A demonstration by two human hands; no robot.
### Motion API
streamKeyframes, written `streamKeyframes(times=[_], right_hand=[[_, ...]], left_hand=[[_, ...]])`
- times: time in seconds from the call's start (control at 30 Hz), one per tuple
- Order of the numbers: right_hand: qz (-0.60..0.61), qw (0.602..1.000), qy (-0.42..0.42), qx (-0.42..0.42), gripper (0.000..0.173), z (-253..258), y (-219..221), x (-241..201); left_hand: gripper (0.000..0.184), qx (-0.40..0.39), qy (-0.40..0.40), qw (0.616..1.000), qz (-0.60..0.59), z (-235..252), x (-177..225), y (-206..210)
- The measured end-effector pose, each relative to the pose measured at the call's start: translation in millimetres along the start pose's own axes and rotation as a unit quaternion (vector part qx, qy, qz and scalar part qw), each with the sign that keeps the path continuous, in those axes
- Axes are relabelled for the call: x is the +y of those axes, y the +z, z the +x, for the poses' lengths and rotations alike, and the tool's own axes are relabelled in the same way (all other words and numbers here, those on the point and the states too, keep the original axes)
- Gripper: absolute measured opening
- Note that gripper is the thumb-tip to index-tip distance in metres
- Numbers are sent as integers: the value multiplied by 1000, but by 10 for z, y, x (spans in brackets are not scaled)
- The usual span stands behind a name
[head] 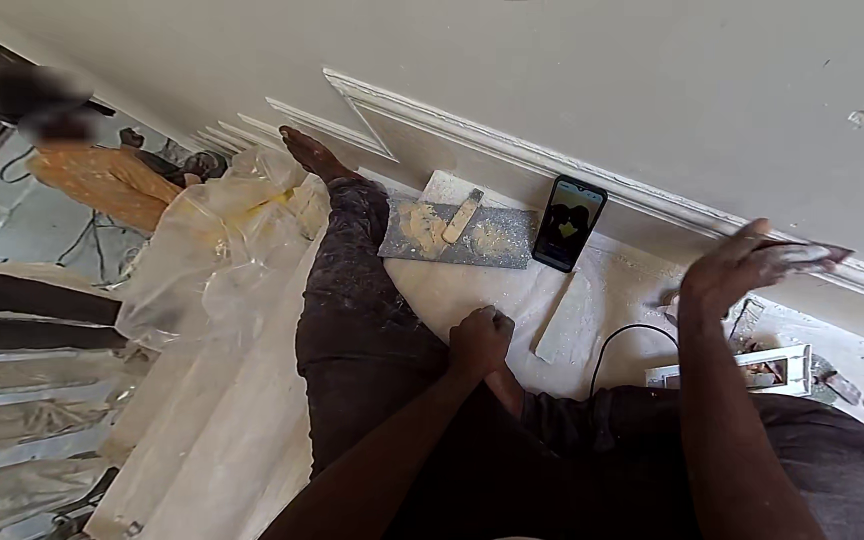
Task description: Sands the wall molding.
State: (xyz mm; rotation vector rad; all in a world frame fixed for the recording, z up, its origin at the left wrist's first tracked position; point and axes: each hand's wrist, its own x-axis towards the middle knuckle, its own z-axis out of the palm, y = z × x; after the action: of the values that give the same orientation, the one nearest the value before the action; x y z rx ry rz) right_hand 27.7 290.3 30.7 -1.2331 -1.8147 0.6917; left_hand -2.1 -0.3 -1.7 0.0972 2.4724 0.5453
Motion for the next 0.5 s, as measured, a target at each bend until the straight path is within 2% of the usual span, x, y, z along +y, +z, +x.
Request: streamKeyframes(times=[0.1, 0.2, 0.33, 0.43, 0.5], right_hand=[[25, 998, 41, 45, 81, 141, -18, 93], [9, 999, 19, -35, 90, -102, 76, -26], [-8, 986, -70, -151, 100, -518, 259, -126], [-35, 988, -61, -138, 97, -477, 230, -145], [-39, 997, -37, -64, 93, -229, 106, -70]], left_hand=[[32, -8, -13, 1000, 25, 32, 63, 10], [33, -5, -18, 999, 30, 46, 71, 22], [33, -9, -16, 999, 35, 46, 54, 28], [32, -6, 2, 1000, 3, 15, -36, 7], [32, 1, 13, 1000, -17, -2, -73, -1]])
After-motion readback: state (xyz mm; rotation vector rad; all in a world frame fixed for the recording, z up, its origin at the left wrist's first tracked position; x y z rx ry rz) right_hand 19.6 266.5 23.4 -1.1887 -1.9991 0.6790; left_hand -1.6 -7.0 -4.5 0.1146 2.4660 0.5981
